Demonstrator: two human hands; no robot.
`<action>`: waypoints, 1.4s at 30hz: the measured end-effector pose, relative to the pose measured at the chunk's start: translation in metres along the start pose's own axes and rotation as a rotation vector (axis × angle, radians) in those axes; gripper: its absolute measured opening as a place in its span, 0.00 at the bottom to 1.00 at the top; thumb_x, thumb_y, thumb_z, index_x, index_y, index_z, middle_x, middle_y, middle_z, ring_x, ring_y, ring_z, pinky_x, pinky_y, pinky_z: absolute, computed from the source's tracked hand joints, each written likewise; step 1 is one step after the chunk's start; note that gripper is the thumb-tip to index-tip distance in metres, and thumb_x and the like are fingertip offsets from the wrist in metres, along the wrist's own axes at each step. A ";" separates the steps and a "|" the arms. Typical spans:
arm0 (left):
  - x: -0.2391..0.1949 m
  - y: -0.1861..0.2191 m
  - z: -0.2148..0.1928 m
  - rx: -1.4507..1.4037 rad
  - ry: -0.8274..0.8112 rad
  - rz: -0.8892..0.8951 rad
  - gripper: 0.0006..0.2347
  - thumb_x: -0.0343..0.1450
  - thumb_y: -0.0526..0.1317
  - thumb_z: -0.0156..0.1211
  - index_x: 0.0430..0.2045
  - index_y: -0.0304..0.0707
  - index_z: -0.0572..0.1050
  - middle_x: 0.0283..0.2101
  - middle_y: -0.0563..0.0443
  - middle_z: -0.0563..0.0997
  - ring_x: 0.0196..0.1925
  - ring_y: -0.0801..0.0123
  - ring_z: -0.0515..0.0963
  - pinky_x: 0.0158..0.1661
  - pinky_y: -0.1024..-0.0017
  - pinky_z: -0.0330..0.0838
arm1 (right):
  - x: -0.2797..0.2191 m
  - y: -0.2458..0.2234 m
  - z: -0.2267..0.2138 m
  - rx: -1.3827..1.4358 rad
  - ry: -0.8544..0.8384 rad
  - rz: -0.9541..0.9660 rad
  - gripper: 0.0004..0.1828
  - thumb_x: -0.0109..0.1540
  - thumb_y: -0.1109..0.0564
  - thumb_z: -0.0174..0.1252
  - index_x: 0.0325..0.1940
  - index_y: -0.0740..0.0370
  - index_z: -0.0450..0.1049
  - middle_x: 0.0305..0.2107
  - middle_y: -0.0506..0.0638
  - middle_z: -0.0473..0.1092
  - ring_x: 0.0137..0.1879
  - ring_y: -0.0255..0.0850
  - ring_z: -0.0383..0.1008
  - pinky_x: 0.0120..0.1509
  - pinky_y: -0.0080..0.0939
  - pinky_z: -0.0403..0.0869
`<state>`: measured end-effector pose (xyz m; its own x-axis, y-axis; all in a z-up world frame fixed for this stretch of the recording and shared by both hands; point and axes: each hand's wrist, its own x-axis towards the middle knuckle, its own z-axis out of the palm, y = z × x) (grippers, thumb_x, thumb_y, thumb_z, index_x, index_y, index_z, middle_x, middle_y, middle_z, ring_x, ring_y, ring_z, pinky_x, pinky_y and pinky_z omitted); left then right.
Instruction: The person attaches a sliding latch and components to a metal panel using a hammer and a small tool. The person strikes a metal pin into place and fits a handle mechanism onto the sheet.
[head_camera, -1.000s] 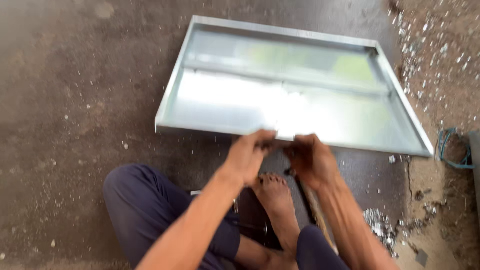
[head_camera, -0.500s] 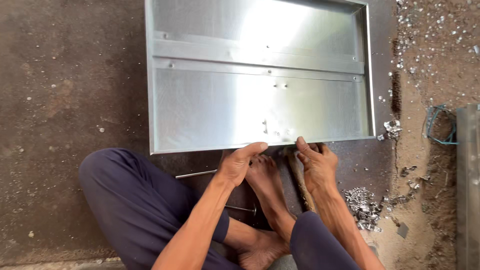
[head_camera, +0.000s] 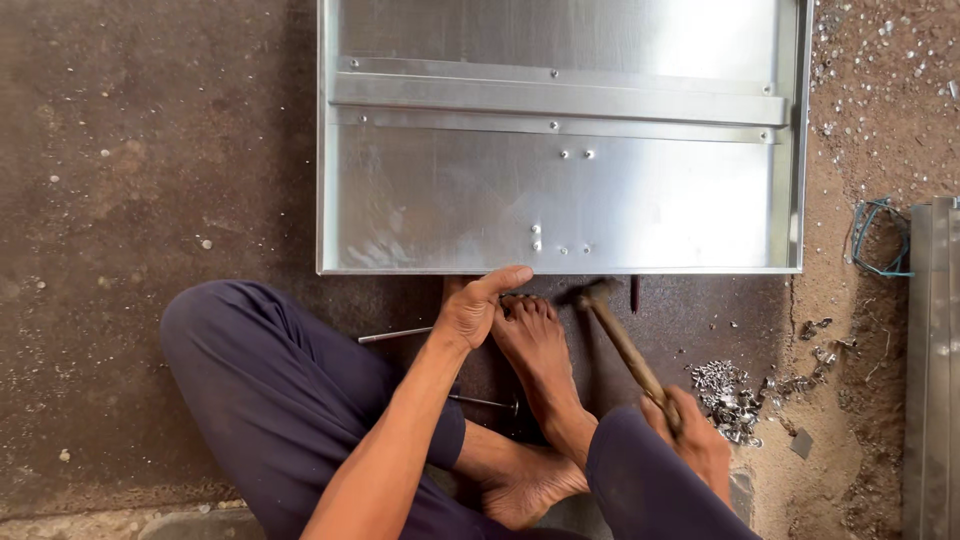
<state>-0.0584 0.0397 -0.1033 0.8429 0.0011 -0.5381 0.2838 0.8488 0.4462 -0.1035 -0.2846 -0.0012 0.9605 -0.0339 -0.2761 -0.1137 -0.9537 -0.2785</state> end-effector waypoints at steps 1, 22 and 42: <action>0.002 0.001 0.000 0.015 -0.009 0.022 0.21 0.60 0.39 0.73 0.43 0.22 0.80 0.49 0.41 0.82 0.59 0.61 0.74 0.65 0.67 0.57 | -0.006 0.002 -0.015 0.177 -0.135 0.163 0.22 0.63 0.47 0.60 0.58 0.61 0.75 0.34 0.60 0.79 0.37 0.47 0.82 0.40 0.44 0.76; 0.001 -0.014 0.004 0.036 0.031 0.158 0.17 0.59 0.37 0.75 0.40 0.32 0.81 0.45 0.48 0.82 0.53 0.64 0.78 0.62 0.65 0.63 | 0.055 -0.072 -0.009 0.559 -0.099 -0.584 0.21 0.70 0.43 0.44 0.38 0.62 0.69 0.15 0.43 0.65 0.18 0.30 0.64 0.19 0.36 0.63; 0.007 -0.009 0.001 -0.030 0.022 0.176 0.14 0.61 0.33 0.76 0.37 0.35 0.80 0.42 0.49 0.81 0.49 0.62 0.78 0.59 0.62 0.67 | 0.051 -0.043 0.018 1.560 0.091 -0.771 0.26 0.63 0.32 0.59 0.41 0.58 0.72 0.22 0.48 0.67 0.23 0.35 0.64 0.26 0.35 0.63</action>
<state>-0.0549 0.0314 -0.1110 0.8680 0.1623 -0.4693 0.1189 0.8497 0.5138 -0.0540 -0.2398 -0.0196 0.9116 0.1837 0.3678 0.2729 0.3987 -0.8756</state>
